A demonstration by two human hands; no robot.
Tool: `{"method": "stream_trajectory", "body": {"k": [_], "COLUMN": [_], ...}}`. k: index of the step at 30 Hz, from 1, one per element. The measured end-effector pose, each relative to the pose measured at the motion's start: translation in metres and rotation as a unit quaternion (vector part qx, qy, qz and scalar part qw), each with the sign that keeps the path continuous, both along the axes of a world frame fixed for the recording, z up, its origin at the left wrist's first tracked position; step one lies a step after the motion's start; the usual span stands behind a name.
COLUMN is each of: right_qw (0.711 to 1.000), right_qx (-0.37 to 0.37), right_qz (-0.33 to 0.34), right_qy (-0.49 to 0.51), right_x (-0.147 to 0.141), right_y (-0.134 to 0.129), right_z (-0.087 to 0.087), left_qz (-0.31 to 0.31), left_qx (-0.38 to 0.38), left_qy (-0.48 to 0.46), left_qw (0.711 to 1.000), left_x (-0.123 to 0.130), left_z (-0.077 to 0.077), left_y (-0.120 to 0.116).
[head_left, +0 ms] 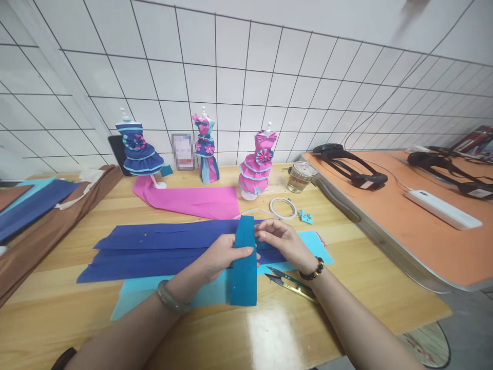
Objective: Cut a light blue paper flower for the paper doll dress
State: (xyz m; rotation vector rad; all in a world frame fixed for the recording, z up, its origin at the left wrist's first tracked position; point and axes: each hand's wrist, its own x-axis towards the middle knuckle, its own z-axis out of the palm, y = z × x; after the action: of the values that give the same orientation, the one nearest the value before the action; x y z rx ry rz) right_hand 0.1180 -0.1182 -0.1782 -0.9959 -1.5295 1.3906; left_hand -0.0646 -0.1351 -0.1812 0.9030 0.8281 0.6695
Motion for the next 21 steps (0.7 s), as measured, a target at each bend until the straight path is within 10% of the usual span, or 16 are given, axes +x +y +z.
{"method": "stream_trajectory", "body": {"k": [21], "right_qw": [1.0], "right_qx": [0.014], "right_qz": [0.008], "right_qy": [-0.017], "right_x": [-0.005], "right_y": [0.0], "right_z": [-0.012], "left_qz": [0.069], "left_qx": [0.054], "left_qy": [0.014], "left_qw": [0.996], "left_x": [0.002], "left_z": [0.0], "left_y": [0.006]}}
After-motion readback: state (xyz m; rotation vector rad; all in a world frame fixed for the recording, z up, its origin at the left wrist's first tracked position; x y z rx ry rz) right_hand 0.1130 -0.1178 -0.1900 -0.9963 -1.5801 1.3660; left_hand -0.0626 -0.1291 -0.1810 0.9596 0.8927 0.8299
